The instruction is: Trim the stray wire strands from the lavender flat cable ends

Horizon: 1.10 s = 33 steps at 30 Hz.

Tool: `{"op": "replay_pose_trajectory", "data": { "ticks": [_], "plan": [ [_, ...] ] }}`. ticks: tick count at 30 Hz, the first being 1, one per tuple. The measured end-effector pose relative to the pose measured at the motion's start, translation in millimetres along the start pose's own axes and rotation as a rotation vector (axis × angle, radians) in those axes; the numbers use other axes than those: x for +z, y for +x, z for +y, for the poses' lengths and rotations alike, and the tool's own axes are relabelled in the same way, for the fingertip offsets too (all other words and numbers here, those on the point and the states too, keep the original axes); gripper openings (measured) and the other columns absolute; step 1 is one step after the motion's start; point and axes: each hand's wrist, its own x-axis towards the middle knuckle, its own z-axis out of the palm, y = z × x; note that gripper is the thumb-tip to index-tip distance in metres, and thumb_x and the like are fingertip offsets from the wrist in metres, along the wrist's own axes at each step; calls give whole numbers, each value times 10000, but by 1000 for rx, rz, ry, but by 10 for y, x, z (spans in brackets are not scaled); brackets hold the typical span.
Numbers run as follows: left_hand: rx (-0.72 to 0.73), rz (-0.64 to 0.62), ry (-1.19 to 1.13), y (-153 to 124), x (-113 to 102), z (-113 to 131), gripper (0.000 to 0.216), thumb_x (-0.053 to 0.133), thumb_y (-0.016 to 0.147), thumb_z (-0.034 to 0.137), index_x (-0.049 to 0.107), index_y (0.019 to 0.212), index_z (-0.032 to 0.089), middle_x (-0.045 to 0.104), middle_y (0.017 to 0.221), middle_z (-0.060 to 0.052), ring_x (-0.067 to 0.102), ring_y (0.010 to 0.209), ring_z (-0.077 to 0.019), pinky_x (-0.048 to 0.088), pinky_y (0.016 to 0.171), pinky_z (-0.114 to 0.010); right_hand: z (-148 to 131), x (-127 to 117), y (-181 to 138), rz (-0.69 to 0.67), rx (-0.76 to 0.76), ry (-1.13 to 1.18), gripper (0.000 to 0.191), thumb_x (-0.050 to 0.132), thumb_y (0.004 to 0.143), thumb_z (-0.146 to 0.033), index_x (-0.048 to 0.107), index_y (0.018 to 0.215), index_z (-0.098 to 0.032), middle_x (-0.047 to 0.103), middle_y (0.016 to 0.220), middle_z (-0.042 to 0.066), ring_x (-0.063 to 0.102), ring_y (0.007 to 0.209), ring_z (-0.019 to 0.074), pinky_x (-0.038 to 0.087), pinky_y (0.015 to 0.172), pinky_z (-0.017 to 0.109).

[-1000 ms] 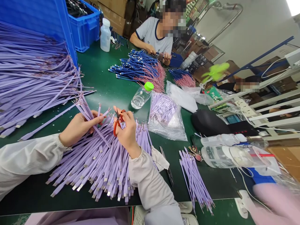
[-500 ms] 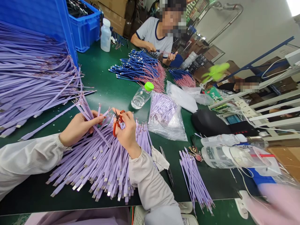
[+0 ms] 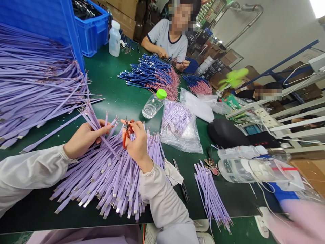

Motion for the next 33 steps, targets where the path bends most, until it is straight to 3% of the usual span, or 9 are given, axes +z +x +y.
{"op": "replay_pose_trajectory", "data": {
  "ticks": [8, 12, 15, 21, 33],
  "plan": [
    [26, -5, 145, -6, -13, 23, 401, 602, 697, 496, 687, 889, 154, 507, 515, 44, 376, 378, -90, 313, 408, -226, 9, -1, 9, -29, -20, 48, 335, 518, 823, -183, 601, 1147, -204, 446, 785, 3, 494, 712, 118, 472, 688, 267],
    [51, 68, 179, -6, -30, 31, 414, 556, 724, 495, 708, 916, 162, 467, 460, 49, 391, 396, -114, 333, 434, -241, 0, -2, 9, -28, -27, 52, 316, 508, 824, -174, 611, 1122, -203, 478, 822, 16, 510, 735, 121, 479, 705, 273],
    [116, 100, 192, 1, -38, 23, 390, 611, 693, 440, 692, 966, 174, 546, 534, 42, 441, 445, -121, 385, 502, -250, -2, -4, 6, -33, -21, 45, 330, 505, 828, -177, 602, 1142, -217, 485, 832, 16, 519, 731, 119, 488, 704, 274],
    [207, 86, 284, -2, -20, 11, 300, 614, 698, 442, 674, 833, 181, 670, 695, -11, 598, 649, -186, 457, 681, -282, -18, -9, 3, -43, -71, -24, 340, 514, 834, -181, 601, 1158, -234, 479, 800, 8, 506, 733, 127, 493, 713, 288],
    [215, 8, 293, -8, -16, 30, 308, 565, 715, 475, 655, 776, 186, 690, 784, -33, 610, 742, -210, 445, 728, -293, -37, -9, 14, -33, -77, 20, 262, 520, 823, -155, 641, 1042, -233, 494, 801, 5, 494, 708, 119, 485, 678, 278]
  ]
}}
